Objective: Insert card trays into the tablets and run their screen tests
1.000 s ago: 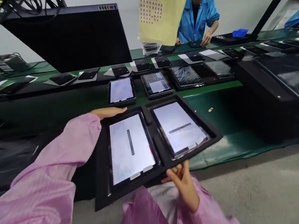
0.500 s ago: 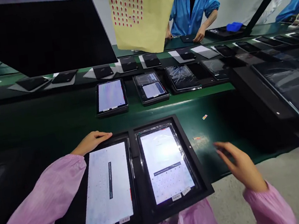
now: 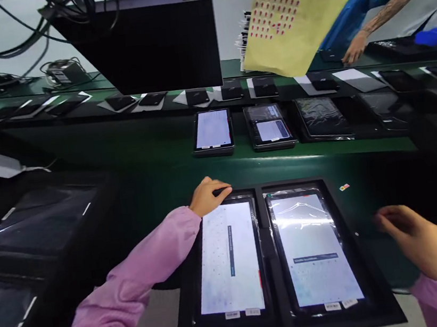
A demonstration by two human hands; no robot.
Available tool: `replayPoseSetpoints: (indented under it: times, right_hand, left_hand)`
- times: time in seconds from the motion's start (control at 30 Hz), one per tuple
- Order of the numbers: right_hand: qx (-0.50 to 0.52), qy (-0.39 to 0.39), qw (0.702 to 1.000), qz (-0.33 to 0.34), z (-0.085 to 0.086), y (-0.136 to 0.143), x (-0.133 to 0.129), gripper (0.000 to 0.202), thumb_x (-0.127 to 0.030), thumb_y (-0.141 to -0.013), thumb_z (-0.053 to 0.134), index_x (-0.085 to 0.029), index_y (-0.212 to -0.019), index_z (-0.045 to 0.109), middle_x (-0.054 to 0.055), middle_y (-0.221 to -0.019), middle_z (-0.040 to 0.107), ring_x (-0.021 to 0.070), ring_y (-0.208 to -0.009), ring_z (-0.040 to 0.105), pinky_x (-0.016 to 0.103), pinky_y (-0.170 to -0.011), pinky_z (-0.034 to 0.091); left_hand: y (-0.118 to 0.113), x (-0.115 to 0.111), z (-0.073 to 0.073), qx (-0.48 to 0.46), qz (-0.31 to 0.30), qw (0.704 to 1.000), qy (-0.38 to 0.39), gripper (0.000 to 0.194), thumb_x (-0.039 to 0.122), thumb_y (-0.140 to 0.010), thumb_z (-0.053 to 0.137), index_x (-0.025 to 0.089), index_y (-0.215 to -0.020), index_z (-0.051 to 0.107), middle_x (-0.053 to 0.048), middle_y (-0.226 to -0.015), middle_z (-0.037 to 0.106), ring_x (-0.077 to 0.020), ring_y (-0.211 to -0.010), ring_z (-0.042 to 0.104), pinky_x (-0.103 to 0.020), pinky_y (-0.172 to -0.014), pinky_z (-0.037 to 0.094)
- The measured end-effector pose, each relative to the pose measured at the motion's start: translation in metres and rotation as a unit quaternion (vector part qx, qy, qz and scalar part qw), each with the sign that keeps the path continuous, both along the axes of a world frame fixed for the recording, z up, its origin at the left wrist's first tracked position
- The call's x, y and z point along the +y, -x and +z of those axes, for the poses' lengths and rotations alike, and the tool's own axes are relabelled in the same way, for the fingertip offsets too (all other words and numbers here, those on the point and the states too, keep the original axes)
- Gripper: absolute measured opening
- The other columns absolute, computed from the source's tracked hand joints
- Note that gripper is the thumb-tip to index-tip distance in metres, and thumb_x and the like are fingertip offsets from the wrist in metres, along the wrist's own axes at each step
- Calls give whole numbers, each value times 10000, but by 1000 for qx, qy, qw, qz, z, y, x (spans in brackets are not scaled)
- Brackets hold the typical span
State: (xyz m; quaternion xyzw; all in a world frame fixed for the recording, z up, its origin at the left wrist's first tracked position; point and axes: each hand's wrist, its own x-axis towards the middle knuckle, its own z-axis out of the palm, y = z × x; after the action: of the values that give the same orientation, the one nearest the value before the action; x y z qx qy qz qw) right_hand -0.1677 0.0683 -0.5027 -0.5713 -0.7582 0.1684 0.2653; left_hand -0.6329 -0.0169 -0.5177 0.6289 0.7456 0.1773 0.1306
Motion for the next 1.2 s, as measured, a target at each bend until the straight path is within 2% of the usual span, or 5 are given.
replayPoseSetpoints:
  times: [0.33,0.47,0.6,0.73,1.2]
  right_hand:
    - [42,94,966,237,43,139,13,419,-602,-874,513,-249,-1056,647,59,-940,750,251,-829,723,362,-735,582]
    - [-11,16,981,195,24,114,5,337,-531,-917,475,-231,-940,628,68,-915,739,243,-812,717,366,-720,574]
    - [-74,-113,983,121,-25,76,-34,196,-321,-960,379,-201,-945,534,138,-1092,703,293,-1131,633,568,-1036,424]
    - [-137,-143,975,96,-59,88,-72,143,-207,-949,354,-182,-923,492,205,-1180,652,322,-1230,566,655,-1089,314]
    - [-89,-112,954,262,-34,111,-4,152,-229,-959,342,-194,-943,489,158,-1206,664,298,-1226,579,668,-1152,190]
  left_hand:
    - [-15,-40,-7,100,-122,983,-93,308,227,-925,395,129,-1008,674,-117,-972,629,-231,-874,544,-391,-777,412]
    - [-17,-38,-10,101,-125,980,-116,330,217,-934,371,123,-1059,662,-127,-1026,638,-245,-944,554,-410,-831,421]
    - [-39,-45,1,116,-214,958,-153,413,273,-908,425,157,-1272,581,-133,-1252,607,-274,-1127,534,-459,-986,358]
    - [-61,-58,7,139,-264,939,-174,430,268,-899,423,156,-1282,584,-115,-1276,624,-245,-1150,548,-428,-1052,300]
    - [-53,-57,-2,217,-81,960,-155,433,313,-885,440,140,-1229,638,-179,-1279,601,-325,-1094,547,-510,-958,377]
